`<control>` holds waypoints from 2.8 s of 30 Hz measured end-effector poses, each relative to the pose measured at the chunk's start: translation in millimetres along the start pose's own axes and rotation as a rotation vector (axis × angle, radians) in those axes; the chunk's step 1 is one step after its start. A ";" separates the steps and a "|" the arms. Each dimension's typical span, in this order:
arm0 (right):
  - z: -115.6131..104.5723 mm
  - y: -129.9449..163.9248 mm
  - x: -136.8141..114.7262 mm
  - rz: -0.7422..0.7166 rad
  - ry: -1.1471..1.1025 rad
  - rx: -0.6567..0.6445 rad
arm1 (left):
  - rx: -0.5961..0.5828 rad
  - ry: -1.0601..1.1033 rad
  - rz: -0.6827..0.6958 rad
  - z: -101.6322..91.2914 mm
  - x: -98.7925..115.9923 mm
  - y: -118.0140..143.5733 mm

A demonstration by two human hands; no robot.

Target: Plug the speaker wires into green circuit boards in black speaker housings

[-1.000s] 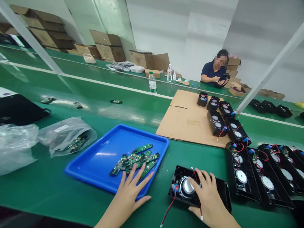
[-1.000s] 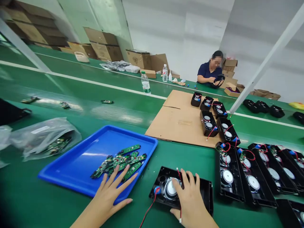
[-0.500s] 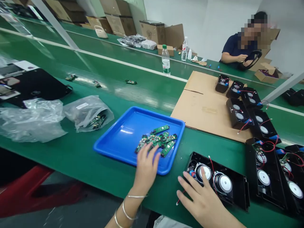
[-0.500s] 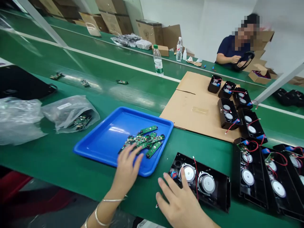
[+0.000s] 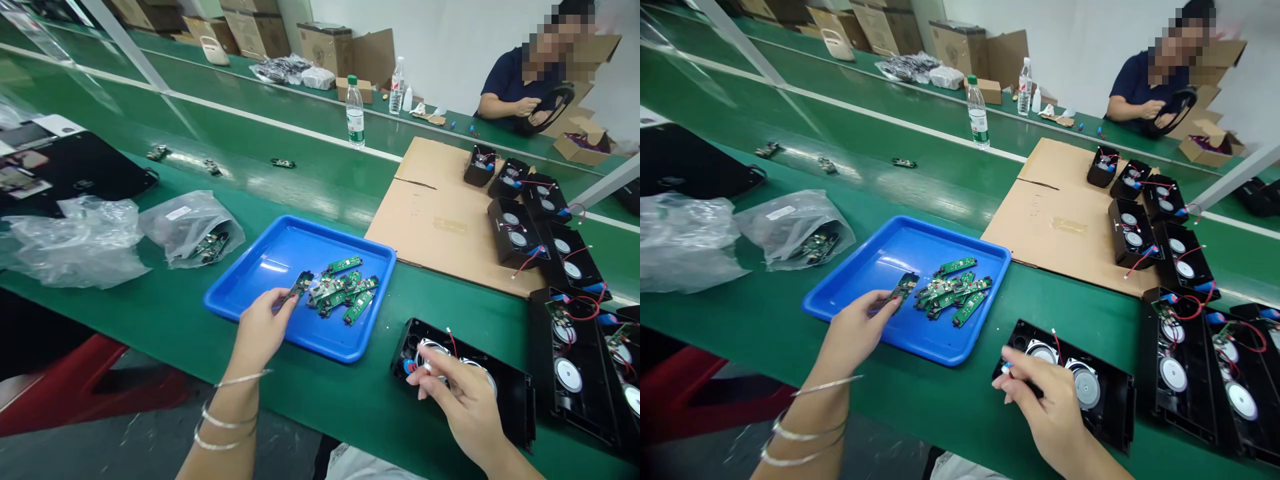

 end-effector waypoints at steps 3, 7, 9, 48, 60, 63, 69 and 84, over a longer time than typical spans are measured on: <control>-0.1 -0.2 8.3 0.093 0.099 0.032 | -0.167 0.231 0.044 32.9 26.3 37.7; 4.9 -5.6 -7.7 -0.014 0.348 0.072 | -0.370 0.490 0.152 82.6 64.9 88.2; 5.6 -6.5 -11.4 -0.038 0.402 0.109 | -0.321 0.468 0.271 87.8 79.4 102.2; 9.9 -1.1 -14.8 -0.132 0.539 0.229 | -0.401 0.720 0.051 111.8 65.3 106.6; 23.3 2.6 -14.6 -0.183 0.706 0.172 | -0.376 0.650 0.126 110.7 66.6 114.6; 27.0 3.7 -15.3 -0.207 0.716 0.140 | -0.361 0.702 0.128 113.7 60.5 118.4; 27.7 -1.1 -17.2 -0.278 0.729 0.049 | -0.399 0.761 0.118 117.1 61.2 115.9; -26.9 75.0 30.1 0.105 0.676 -0.631 | -1.045 0.902 -0.288 149.3 63.2 154.8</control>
Point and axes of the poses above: each hand's wrist, its own y-axis away from the middle knuckle, its own z-axis out of the palm, x = y × z, the point moved 10 cm from there along -y, towards the middle knuckle, and after that the axes turned 3 degrees about -x, right-handed, at the moved point
